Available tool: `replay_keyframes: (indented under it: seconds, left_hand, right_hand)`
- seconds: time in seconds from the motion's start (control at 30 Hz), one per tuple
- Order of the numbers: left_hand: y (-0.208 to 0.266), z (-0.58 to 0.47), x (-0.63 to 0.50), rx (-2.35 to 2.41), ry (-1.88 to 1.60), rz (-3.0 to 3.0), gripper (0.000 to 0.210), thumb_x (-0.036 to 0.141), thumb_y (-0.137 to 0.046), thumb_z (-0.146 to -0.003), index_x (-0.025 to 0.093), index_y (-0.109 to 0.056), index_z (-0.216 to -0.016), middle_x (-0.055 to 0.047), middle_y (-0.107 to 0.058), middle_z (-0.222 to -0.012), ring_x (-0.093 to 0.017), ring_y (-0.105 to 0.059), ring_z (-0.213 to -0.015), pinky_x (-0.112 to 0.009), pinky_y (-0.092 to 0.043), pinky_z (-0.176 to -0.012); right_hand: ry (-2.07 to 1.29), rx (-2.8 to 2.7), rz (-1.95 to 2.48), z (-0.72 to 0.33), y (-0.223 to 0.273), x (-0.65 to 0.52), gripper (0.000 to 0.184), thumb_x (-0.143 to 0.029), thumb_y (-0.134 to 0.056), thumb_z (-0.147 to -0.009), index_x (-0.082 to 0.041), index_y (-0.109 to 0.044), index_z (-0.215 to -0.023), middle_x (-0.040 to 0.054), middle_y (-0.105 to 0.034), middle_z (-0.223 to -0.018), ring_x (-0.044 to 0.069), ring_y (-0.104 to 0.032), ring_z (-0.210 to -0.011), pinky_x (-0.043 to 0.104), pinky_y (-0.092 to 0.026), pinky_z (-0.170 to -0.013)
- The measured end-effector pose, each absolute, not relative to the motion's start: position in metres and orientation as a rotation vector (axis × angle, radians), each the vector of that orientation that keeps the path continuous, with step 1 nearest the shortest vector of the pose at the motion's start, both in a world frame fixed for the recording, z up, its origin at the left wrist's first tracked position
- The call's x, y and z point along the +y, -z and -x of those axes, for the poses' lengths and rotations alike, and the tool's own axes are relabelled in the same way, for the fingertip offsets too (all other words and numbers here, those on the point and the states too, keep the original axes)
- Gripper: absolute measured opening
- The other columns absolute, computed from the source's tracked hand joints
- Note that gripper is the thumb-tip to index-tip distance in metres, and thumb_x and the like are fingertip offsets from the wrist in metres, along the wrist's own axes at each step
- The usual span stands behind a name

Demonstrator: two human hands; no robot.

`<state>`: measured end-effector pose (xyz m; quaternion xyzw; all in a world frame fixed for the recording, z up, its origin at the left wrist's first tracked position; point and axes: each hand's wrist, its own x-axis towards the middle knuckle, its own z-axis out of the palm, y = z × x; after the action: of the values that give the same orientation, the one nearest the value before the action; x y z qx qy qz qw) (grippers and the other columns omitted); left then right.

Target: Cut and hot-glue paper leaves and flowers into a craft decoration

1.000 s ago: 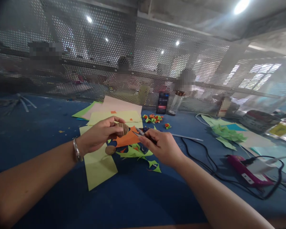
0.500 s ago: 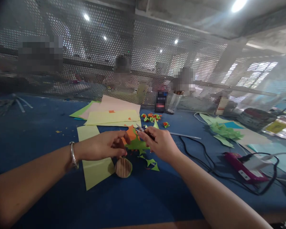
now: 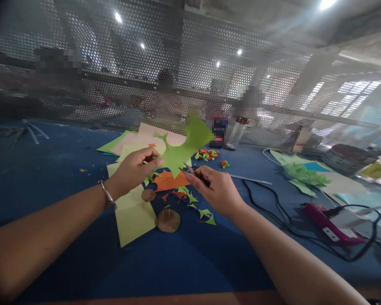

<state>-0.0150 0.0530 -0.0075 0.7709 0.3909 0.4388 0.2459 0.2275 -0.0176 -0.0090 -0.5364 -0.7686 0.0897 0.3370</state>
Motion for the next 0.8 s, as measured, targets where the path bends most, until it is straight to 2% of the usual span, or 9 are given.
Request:
replay_keyframes:
  seconds: [0.17, 0.3, 0.37, 0.47, 0.57, 0.63, 0.67, 0.73, 0.8]
  left_hand:
    - [0.007, 0.017, 0.058, 0.920, -1.059, -1.538, 0.017, 0.036, -0.058, -0.092, 0.020, -0.051, -0.089, -0.003, -0.066, -0.085, -0.014, -0.067, -0.071, -0.025, -0.049, -0.064]
    - [0.011, 0.025, 0.070, 1.170, -1.074, -1.569, 0.017, 0.036, -0.060, -0.091, 0.020, -0.052, -0.093, -0.005, -0.068, -0.081, -0.013, -0.065, -0.063, -0.023, -0.042, -0.054]
    - [0.013, 0.033, 0.079, 1.376, -1.037, -1.694, 0.018, 0.031, -0.057, -0.091, 0.019, -0.054, -0.103, -0.006, -0.068, -0.082, -0.013, -0.063, -0.058, -0.024, -0.043, -0.054]
    - [0.014, 0.047, 0.090, 1.517, -0.949, -1.781, 0.039, 0.028, -0.064, -0.082, 0.016, -0.051, -0.118, -0.007, -0.068, -0.079, -0.017, -0.062, -0.055, -0.028, -0.044, -0.054]
    - [0.009, 0.053, 0.088, 1.795, -0.759, -2.116, 0.059, 0.028, -0.069, -0.076, 0.012, -0.048, -0.128, -0.014, -0.068, -0.090, -0.031, -0.068, -0.079, -0.038, -0.050, -0.071]
    - [0.005, 0.050, 0.080, 1.862, -0.781, -2.247, 0.062, 0.027, -0.066, -0.079, 0.015, -0.044, -0.135, -0.020, -0.062, -0.115, -0.039, -0.061, -0.107, -0.047, -0.047, -0.087]
    - [0.005, 0.047, 0.075, 1.883, -0.832, -2.321, 0.058, 0.026, -0.063, -0.082, 0.018, -0.045, -0.136, -0.020, -0.057, -0.125, -0.040, -0.053, -0.120, -0.049, -0.042, -0.096]
    - [0.008, 0.037, 0.068, 1.810, -0.903, -2.661, 0.039, 0.029, -0.057, -0.087, 0.019, -0.056, -0.125, -0.017, -0.055, -0.123, -0.038, -0.046, -0.124, -0.048, -0.039, -0.101]
    - [0.016, 0.028, 0.065, 1.573, -0.801, -2.830, 0.030, 0.038, -0.058, -0.088, 0.021, -0.065, -0.111, -0.014, -0.056, -0.117, -0.035, -0.047, -0.117, -0.046, -0.039, -0.101]
  right_hand:
    - [-0.291, -2.281, 1.561, -0.223, 0.007, -0.019, 0.047, -0.061, -0.048, -0.095, -0.020, -0.058, -0.076, -0.0037, -0.048, -0.057, 0.011, -0.042, -0.052, 0.026, -0.024, -0.051]
    - [-0.286, -2.459, 1.662, -0.220, 0.008, -0.020, 0.045, -0.059, -0.052, -0.094, -0.020, -0.059, -0.074, -0.0007, -0.057, -0.063, 0.012, -0.048, -0.056, 0.027, -0.024, -0.052]
    - [-0.254, -2.505, 1.696, -0.220, 0.009, -0.021, 0.044, -0.059, -0.052, -0.094, -0.020, -0.058, -0.074, -0.0001, -0.058, -0.065, 0.013, -0.049, -0.057, 0.027, -0.023, -0.052]
    - [-0.222, -2.557, 1.685, -0.220, 0.010, -0.023, 0.042, -0.058, -0.052, -0.094, -0.020, -0.058, -0.077, 0.0008, -0.061, -0.068, 0.013, -0.050, -0.060, 0.028, -0.022, -0.052]
    - [-0.208, -2.569, 1.691, -0.220, 0.010, -0.024, 0.041, -0.057, -0.052, -0.094, -0.020, -0.058, -0.078, 0.0008, -0.061, -0.068, 0.013, -0.050, -0.058, 0.028, -0.022, -0.052]
    - [-0.195, -2.567, 1.700, -0.220, 0.010, -0.024, 0.041, -0.057, -0.052, -0.095, -0.020, -0.058, -0.078, 0.0005, -0.060, -0.067, 0.012, -0.048, -0.056, 0.028, -0.021, -0.052]
    - [-0.185, -2.565, 1.701, -0.220, 0.011, -0.024, 0.041, -0.057, -0.052, -0.095, -0.020, -0.058, -0.079, 0.0005, -0.059, -0.066, 0.012, -0.047, -0.056, 0.028, -0.021, -0.052]
    - [-0.167, -2.563, 1.696, -0.219, 0.011, -0.024, 0.041, -0.057, -0.052, -0.094, -0.020, -0.059, -0.079, 0.0008, -0.059, -0.065, 0.012, -0.047, -0.055, 0.028, -0.020, -0.052]
    - [-0.153, -2.560, 1.688, -0.218, 0.012, -0.024, 0.041, -0.057, -0.053, -0.094, -0.019, -0.060, -0.080, 0.0010, -0.059, -0.065, 0.012, -0.048, -0.055, 0.028, -0.020, -0.052]
